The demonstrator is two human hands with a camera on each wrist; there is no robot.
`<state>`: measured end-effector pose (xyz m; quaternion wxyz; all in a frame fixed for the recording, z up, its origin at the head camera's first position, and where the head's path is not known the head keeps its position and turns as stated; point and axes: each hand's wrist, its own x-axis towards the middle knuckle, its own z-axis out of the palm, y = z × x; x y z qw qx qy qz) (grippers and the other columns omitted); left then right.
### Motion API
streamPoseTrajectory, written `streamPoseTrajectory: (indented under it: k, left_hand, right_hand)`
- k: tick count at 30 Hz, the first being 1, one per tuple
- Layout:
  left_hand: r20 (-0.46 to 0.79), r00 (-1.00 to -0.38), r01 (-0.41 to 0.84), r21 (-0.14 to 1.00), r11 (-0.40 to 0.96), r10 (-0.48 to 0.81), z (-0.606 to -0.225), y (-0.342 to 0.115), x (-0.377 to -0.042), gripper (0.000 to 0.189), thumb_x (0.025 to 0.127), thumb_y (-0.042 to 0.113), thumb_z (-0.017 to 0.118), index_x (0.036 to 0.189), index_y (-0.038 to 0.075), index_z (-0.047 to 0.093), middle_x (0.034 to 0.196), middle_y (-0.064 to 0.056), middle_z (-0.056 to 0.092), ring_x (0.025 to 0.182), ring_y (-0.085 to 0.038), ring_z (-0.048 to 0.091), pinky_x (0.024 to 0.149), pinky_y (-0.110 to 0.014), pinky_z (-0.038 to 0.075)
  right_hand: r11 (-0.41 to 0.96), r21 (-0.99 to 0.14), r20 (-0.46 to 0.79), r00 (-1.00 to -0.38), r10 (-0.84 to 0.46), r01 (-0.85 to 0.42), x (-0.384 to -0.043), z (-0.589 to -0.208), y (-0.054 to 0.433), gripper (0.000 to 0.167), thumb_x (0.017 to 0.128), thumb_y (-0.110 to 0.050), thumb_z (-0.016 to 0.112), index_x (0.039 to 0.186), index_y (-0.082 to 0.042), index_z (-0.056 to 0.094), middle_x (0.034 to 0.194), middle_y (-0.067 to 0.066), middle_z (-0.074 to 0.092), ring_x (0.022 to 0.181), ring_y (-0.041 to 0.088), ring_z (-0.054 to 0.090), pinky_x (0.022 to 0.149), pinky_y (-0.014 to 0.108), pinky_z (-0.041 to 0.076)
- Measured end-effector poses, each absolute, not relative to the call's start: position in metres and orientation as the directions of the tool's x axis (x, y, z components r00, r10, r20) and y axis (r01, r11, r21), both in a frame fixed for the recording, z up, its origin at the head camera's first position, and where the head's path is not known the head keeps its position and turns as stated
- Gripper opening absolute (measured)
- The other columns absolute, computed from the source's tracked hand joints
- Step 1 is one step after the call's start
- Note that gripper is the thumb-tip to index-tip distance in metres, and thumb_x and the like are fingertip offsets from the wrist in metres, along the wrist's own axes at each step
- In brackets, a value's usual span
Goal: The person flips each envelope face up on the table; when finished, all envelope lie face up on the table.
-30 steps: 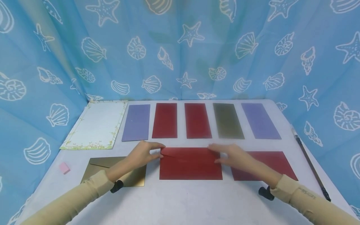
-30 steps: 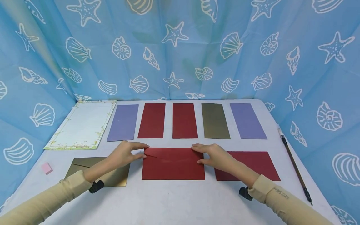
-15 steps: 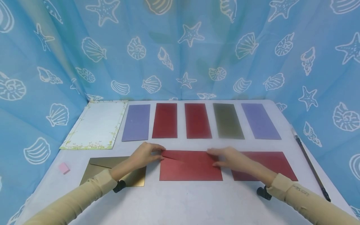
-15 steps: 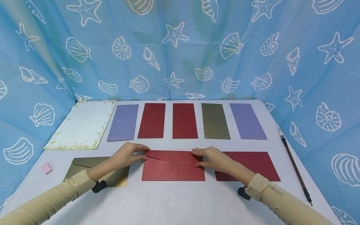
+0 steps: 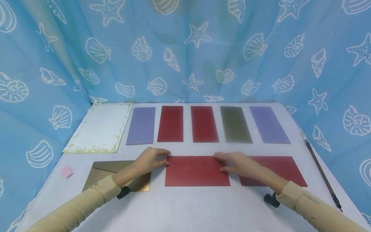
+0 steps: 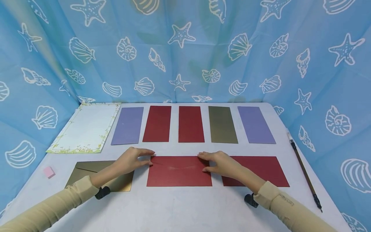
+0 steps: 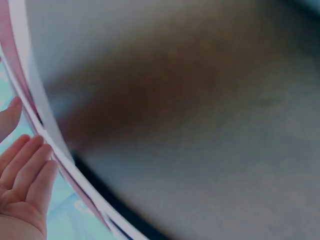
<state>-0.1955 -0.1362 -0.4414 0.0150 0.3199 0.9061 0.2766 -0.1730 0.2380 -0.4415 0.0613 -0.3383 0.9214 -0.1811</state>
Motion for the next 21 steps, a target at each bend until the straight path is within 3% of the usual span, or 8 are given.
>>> streamPoseTrajectory:
  k: [5, 9, 12, 13, 17, 19, 21]
  left_hand:
    - [0.16, -0.792, 0.567, 0.553, 0.61, 0.59, -0.432, -0.141, -0.183, 0.042, 0.082, 0.018, 0.078, 0.121, 0.008, 0.068, 0.116, -0.004, 0.069, 0.112, -0.021, 0.062, 0.091, -0.039, 0.051]
    - [0.125, -0.77, 0.573, 0.566, 0.593, 0.625, -0.428, -0.143, -0.165, 0.043, 0.083, 0.022, 0.077, 0.124, 0.012, 0.067, 0.117, 0.0, 0.068, 0.097, -0.016, 0.064, 0.08, -0.032, 0.053]
    - [0.102, -0.755, 0.578, 0.569, 0.585, 0.648, -0.432, -0.141, -0.153, 0.044, 0.083, 0.024, 0.077, 0.123, 0.011, 0.067, 0.114, 0.0, 0.069, 0.079, -0.011, 0.06, 0.065, -0.024, 0.05]
    - [0.102, -0.748, 0.586, 0.564, 0.582, 0.655, -0.434, -0.141, -0.149, 0.043, 0.083, 0.024, 0.077, 0.123, 0.01, 0.067, 0.113, 0.0, 0.07, 0.079, -0.009, 0.06, 0.065, -0.023, 0.05]
    - [0.107, -0.731, 0.603, 0.565, 0.564, 0.674, -0.444, -0.14, -0.143, 0.042, 0.083, 0.023, 0.077, 0.121, 0.008, 0.067, 0.113, -0.002, 0.069, 0.083, -0.005, 0.061, 0.069, -0.023, 0.052]
    - [0.109, -0.728, 0.608, 0.56, 0.563, 0.677, -0.446, -0.14, -0.142, 0.04, 0.084, 0.022, 0.076, 0.12, 0.008, 0.068, 0.114, -0.002, 0.069, 0.091, -0.006, 0.062, 0.078, -0.026, 0.052]
    - [0.103, -0.729, 0.605, 0.561, 0.566, 0.677, -0.447, -0.141, -0.142, 0.04, 0.084, 0.022, 0.077, 0.12, 0.009, 0.068, 0.114, -0.001, 0.069, 0.088, -0.007, 0.061, 0.075, -0.025, 0.052]
  right_hand:
    - [0.682, -0.419, 0.032, -0.76, -0.649, -0.6, -0.162, -0.431, 0.245, 0.065, 0.081, -0.026, 0.08, 0.139, -0.014, 0.054, 0.132, 0.0, 0.06, 0.118, 0.019, 0.058, 0.088, 0.034, 0.053]
    - [0.656, -0.462, 0.012, -0.744, -0.668, -0.596, -0.151, -0.424, 0.25, 0.063, 0.081, -0.026, 0.079, 0.138, -0.014, 0.055, 0.124, -0.001, 0.064, 0.099, 0.014, 0.063, 0.075, 0.026, 0.055]
    - [0.643, -0.477, -0.005, -0.73, -0.684, -0.599, -0.145, -0.424, 0.251, 0.061, 0.081, -0.028, 0.079, 0.136, -0.013, 0.057, 0.119, -0.001, 0.066, 0.08, 0.005, 0.059, 0.063, 0.019, 0.052]
    - [0.636, -0.477, -0.005, -0.722, -0.692, -0.607, -0.143, -0.424, 0.251, 0.059, 0.081, -0.028, 0.079, 0.134, -0.012, 0.058, 0.119, 0.0, 0.067, 0.078, 0.004, 0.058, 0.061, 0.019, 0.051]
    - [0.606, -0.485, -0.004, -0.692, -0.722, -0.63, -0.141, -0.428, 0.251, 0.055, 0.082, -0.027, 0.078, 0.131, -0.009, 0.061, 0.123, 0.003, 0.065, 0.086, 0.006, 0.063, 0.068, 0.02, 0.053]
    - [0.596, -0.485, -0.005, -0.68, -0.733, -0.64, -0.141, -0.43, 0.251, 0.055, 0.083, -0.028, 0.077, 0.131, -0.008, 0.061, 0.124, 0.003, 0.065, 0.097, 0.01, 0.065, 0.075, 0.023, 0.054]
    - [0.592, -0.479, -0.003, -0.673, -0.74, -0.648, -0.14, -0.432, 0.251, 0.054, 0.083, -0.029, 0.077, 0.13, -0.008, 0.062, 0.124, 0.003, 0.065, 0.102, 0.012, 0.065, 0.081, 0.024, 0.054]
